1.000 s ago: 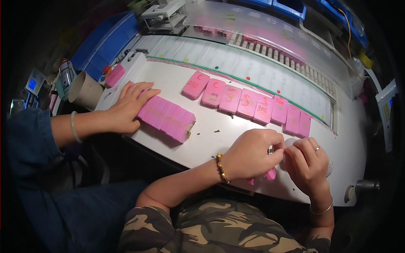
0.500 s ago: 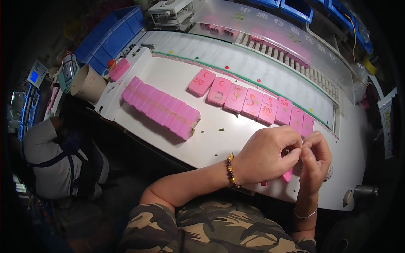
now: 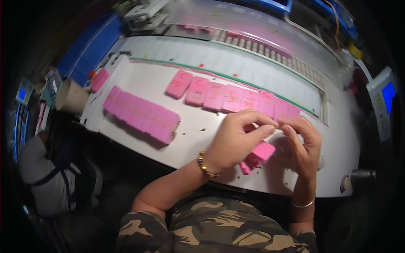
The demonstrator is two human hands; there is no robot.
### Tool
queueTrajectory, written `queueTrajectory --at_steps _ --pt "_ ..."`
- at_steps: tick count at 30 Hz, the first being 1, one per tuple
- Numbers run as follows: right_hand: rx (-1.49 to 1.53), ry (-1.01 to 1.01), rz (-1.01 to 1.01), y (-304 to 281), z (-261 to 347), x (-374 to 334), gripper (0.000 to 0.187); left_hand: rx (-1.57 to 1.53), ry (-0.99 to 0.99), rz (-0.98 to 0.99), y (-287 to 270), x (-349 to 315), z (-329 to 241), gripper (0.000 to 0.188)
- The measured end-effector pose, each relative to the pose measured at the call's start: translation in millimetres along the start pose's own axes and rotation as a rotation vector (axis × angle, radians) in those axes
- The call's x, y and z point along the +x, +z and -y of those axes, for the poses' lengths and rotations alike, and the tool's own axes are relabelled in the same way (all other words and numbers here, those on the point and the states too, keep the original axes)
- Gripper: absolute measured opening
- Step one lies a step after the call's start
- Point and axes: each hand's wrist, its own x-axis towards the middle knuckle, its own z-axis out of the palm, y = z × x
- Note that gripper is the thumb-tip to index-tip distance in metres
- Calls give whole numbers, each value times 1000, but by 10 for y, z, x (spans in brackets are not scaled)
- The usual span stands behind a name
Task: The person is assembling and preparing small jewelry components within rubber or silicone molds at a jewelry workshop station.
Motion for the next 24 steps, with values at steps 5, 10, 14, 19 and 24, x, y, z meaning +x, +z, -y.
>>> queueTrajectory --at_steps 5,10,14,19,24 --pt "283 200 95 75 -28 30 14 -183 -47 -28 -15 -13 -34 25" --pt "502 311 211 96 -57 33 13 -167 -32 -73 21 -15 -14 24" --pt "464 308 201 68 -67 -7 10 -80 5 -67 42 -7 42 25" --pt "451 317 116 27 -32 -24 8 -95 -72 9 78 -40 57 29" --pt "473 310 87 14 -104 -50 7 -166 -167 105 56 -95 165 26"
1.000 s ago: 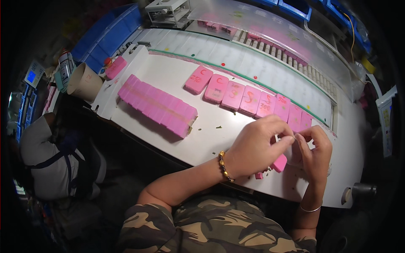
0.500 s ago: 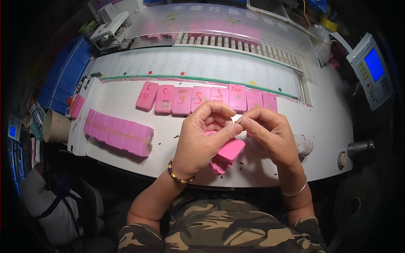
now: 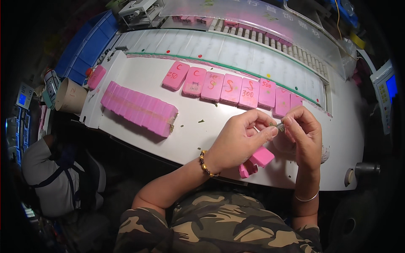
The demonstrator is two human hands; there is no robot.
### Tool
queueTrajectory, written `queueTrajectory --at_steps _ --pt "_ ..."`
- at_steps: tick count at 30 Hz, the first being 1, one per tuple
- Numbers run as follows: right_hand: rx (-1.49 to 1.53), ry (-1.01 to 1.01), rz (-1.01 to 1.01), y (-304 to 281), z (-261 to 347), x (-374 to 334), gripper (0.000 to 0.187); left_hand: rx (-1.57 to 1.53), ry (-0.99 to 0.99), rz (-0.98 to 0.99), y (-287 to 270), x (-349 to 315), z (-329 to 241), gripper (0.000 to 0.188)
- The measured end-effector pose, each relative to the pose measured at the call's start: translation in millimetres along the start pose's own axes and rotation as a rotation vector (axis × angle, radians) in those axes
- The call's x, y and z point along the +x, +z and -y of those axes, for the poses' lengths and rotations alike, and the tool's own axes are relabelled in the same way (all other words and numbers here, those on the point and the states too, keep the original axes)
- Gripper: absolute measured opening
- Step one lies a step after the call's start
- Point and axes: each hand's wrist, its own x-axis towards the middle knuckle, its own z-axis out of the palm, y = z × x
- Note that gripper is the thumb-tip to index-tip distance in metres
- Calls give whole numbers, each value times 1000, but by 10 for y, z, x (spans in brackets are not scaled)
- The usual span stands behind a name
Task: The person is assembling and preparing small jewelry components within rubber or silicone molds at a jewelry workshop station.
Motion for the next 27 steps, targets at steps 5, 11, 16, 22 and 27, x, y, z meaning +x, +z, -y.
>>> queueTrajectory --at_steps 5,11,16,22,27 --pt "34 36 -12 -12 -8 -15 8 83 -45 18 10 -59 -4 26" --pt "139 117 -18 59 18 -4 9 99 -60 -20 -30 -105 -51 24" --pt "126 126 7 118 -28 40 11 61 -1 -114 -68 -137 -71 21" --pt "168 189 32 120 -38 63 14 21 -9 -111 -82 -125 -70 21" --pt "158 178 19 118 -28 65 15 37 29 -119 -76 -113 -67 23"
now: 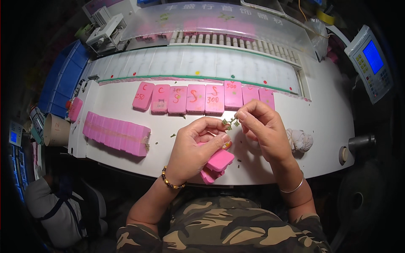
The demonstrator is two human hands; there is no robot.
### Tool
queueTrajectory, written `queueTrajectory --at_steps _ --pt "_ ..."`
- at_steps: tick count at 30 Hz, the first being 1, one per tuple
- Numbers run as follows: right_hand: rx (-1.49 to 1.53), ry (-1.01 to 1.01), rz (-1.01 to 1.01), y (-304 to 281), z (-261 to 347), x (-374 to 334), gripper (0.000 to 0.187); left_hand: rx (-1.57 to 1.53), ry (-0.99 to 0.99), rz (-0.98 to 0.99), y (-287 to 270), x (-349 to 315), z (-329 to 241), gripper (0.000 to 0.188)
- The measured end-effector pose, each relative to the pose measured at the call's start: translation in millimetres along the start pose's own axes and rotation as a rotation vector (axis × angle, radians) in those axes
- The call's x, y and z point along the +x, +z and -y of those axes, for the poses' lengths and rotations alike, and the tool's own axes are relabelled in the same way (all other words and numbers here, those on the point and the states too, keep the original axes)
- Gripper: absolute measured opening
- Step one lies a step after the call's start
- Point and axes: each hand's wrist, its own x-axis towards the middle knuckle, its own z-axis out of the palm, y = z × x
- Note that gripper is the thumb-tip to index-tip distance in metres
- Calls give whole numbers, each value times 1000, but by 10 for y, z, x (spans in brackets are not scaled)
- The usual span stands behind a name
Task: The person is assembling and preparing small jewelry components within rubber or silicone molds at a jewelry workshop station.
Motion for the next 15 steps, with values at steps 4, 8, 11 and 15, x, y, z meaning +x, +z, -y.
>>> queueTrajectory --at_steps 4,8,11,15 --pt "-29 -40 0 5 -8 3 15 88 -14 -5 -29 3 -23 23" --pt "-32 -73 -15 44 -1 -12 14 108 22 -42 -29 8 -5 24" --pt "-41 -79 -18 52 8 -18 13 145 53 -74 -31 0 -8 25" --pt "3 -97 3 50 -14 -19 13 192 91 -98 -27 -19 -13 25"
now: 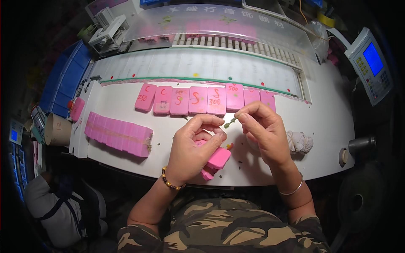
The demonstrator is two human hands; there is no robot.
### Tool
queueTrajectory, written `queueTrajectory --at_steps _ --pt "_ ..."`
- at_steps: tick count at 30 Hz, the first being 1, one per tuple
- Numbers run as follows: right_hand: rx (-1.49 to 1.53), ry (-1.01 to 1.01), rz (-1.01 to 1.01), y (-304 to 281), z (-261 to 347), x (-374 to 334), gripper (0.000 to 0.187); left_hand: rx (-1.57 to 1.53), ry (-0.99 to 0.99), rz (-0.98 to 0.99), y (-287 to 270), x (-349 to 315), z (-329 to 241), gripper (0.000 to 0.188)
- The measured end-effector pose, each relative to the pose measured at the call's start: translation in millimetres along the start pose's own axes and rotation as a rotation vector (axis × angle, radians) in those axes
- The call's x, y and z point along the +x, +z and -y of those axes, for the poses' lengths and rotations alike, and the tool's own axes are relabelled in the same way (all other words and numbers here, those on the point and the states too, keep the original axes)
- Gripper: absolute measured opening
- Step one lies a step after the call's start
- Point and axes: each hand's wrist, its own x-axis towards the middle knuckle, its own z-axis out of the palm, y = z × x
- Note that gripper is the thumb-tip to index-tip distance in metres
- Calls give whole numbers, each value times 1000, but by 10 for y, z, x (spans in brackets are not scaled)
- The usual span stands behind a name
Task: The person is assembling and preparing small jewelry components within rubber or silicone molds at a jewelry workshop station.
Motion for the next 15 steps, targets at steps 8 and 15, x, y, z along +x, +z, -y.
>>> queueTrajectory --at_steps 8,15 --pt "12 22 2 -18 19 -3 12 -23 11 14 4 18 -13 24" --pt "-126 -94 -20 43 -17 -4 9 -109 -106 107 -42 5 -50 22"
